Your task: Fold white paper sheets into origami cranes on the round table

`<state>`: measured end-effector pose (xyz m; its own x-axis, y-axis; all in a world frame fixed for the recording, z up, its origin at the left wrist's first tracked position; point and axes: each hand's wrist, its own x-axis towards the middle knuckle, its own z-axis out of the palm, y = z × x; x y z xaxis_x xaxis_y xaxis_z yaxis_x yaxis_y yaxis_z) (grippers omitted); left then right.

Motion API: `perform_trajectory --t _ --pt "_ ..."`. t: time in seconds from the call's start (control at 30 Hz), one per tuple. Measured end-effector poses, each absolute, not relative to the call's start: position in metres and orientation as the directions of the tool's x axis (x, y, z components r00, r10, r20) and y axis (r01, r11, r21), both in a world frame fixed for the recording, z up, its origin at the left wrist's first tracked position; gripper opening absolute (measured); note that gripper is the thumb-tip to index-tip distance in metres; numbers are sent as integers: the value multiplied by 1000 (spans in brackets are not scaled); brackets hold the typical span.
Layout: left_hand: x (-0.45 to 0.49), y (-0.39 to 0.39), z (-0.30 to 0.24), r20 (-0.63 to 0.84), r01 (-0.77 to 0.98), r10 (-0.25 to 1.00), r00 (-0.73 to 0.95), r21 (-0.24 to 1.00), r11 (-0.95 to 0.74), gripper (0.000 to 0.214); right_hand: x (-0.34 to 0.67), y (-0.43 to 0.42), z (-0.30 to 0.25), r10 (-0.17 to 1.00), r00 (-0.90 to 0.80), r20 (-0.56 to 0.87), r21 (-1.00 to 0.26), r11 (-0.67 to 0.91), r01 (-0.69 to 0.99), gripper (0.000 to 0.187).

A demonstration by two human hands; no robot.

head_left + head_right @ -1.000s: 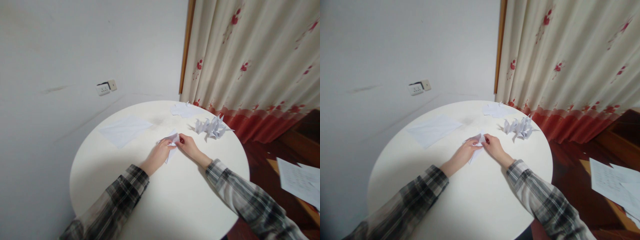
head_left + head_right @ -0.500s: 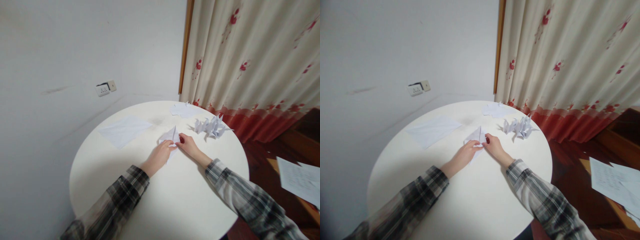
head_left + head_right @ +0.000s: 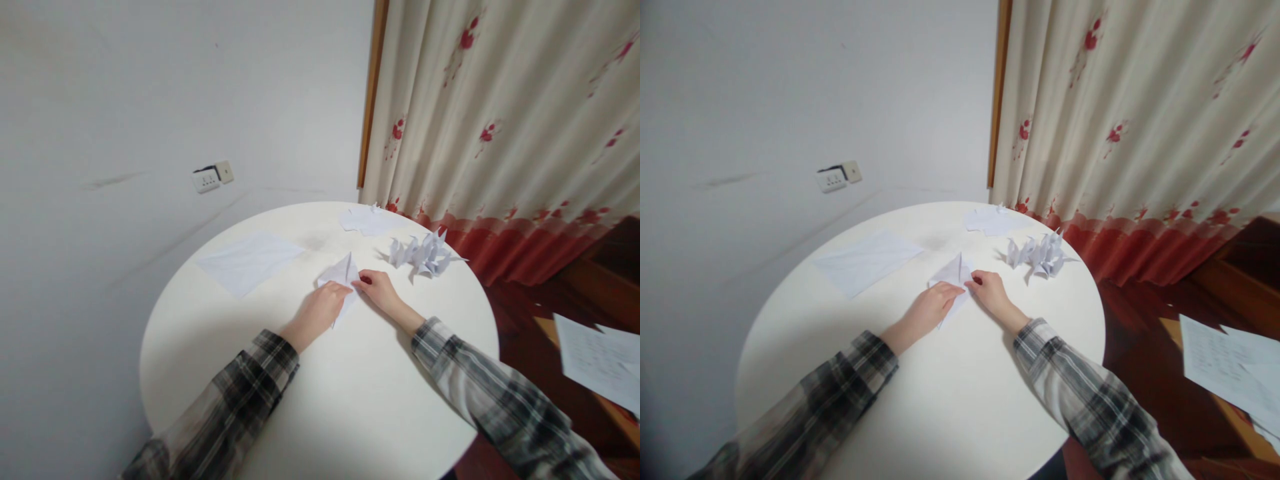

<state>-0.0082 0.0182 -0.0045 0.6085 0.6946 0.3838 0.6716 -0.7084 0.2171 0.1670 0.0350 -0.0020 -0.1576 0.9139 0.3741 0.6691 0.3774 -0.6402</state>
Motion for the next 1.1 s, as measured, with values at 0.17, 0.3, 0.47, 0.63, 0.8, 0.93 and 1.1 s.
perform_trajectory --t 0.17,0.3,0.47,0.63,0.8,0.93,1.1 --pt "-8 18 -3 391 674 690 609 203 -710 30 169 35 -3 914 -161 371 -699 390 600 28" --pt "-8 18 -3 392 674 691 607 206 -709 29 169 34 -2 918 -155 365 -707 382 595 32" --pt "-6 12 4 444 686 691 571 206 -698 21 167 32 0 912 -174 372 -689 397 607 31" --pt "-5 6 19 626 800 703 339 201 -565 16 166 28 1 902 -205 381 -669 421 613 33" --pt "-5 9 21 676 751 699 234 331 -571 47 165 23 3 878 -300 373 -656 479 584 31" --pt "-6 13 16 543 662 781 309 467 -586 26 163 19 3 849 -377 371 -655 527 541 33" --pt "-7 15 13 480 625 816 322 539 -564 14 162 17 4 850 -405 336 -689 515 510 35"
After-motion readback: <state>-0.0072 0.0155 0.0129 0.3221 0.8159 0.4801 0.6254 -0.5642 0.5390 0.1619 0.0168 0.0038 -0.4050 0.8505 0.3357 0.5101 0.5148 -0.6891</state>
